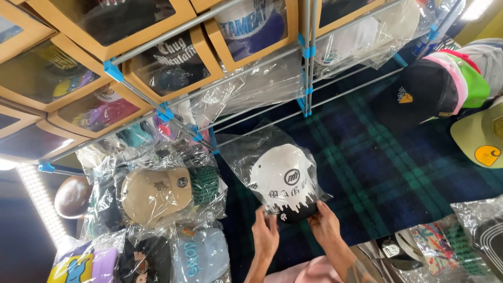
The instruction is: The person places several hats into individual plastic bags, smoothing the plastic by hand for each one.
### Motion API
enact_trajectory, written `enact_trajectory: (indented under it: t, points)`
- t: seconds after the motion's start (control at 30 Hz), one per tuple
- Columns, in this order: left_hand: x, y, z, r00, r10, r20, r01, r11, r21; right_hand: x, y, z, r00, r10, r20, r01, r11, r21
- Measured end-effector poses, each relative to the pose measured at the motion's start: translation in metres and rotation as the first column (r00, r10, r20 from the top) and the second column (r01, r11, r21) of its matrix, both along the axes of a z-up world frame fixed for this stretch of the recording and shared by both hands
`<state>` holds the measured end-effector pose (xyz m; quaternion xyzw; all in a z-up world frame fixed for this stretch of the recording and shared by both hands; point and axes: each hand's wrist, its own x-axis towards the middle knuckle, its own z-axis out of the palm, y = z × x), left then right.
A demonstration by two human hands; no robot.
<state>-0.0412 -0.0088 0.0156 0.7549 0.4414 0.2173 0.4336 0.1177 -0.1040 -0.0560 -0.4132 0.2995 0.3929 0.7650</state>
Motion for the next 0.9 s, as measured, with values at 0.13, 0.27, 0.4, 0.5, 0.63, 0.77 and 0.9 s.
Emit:
enact_trajectory:
  t: [0.13, 0.27, 0.4, 0.5, 0.63, 0.77, 0.9]
  points:
    - [-0.015, -0.025, 0.000, 0.983, -0.100, 0.157, 0.119, 0.985, -0.123, -0.002, 0.000, -0.035, 0.973, -0.163, -0.165, 0.179, 0.980, 0.086]
    - [-0.018, -0.035, 0.014, 0.971, -0.238, 0.036, 0.239, 0.971, -0.013, -0.009, 0.004, -0.043, 0.779, 0.366, 0.509, -0.229, 0.922, -0.312]
    - [0.028, -0.030, 0.109, 0.972, -0.232, 0.033, 0.175, 0.814, 0.554, -0.010, 0.000, -0.015, 0.914, 0.048, 0.404, -0.149, 0.963, 0.223]
    - [0.074, -0.024, 0.097, 0.853, -0.379, -0.360, 0.523, 0.626, 0.579, -0.020, 0.002, 0.052, 0.824, 0.202, 0.530, -0.243, 0.970, 0.008]
    - [0.121, -0.018, 0.065, 0.778, -0.234, -0.583, 0.602, 0.545, 0.584, -0.021, -0.006, 0.056, 0.679, 0.215, 0.702, -0.300, 0.954, -0.002]
    - [0.138, -0.005, 0.067, 0.874, -0.134, -0.467, 0.470, 0.474, 0.744, -0.016, -0.012, 0.058, 0.613, 0.278, 0.739, -0.265, 0.954, -0.139]
    - [0.153, 0.002, 0.070, 0.912, -0.189, -0.363, 0.409, 0.415, 0.813, -0.017, -0.016, 0.068, 0.551, 0.332, 0.766, -0.247, 0.941, -0.230]
